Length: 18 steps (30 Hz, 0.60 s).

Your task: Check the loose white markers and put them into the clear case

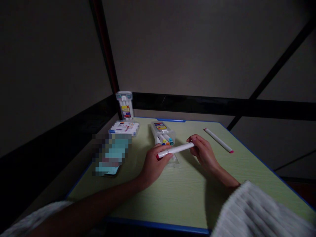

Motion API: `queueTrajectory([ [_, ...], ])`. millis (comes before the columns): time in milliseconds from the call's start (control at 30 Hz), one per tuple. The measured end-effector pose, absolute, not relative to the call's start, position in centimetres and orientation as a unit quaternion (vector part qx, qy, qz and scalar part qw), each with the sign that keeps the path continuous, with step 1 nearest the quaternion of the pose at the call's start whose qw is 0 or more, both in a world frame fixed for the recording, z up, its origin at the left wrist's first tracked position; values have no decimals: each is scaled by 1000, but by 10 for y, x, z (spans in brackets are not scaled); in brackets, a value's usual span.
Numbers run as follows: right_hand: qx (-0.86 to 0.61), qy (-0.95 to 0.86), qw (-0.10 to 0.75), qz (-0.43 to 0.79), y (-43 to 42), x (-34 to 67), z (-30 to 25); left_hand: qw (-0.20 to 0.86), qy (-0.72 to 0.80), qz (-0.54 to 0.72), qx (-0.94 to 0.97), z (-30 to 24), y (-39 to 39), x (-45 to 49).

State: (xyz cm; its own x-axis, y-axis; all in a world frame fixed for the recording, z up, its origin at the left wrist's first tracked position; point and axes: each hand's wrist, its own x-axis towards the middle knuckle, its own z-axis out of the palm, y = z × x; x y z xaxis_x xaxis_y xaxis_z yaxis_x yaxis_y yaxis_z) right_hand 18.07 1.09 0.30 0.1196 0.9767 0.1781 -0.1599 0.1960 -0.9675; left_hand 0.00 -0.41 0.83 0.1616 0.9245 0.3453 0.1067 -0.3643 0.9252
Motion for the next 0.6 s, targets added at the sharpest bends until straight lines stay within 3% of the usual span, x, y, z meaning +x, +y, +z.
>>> queueTrajectory([
  [300, -419, -491, 615, 453, 8, 180, 6, 523, 424, 447, 589, 8, -8, 2],
  [600, -407, -527, 600, 444, 6, 183, 3, 498, 445, 465, 581, 11, -6, 2],
])
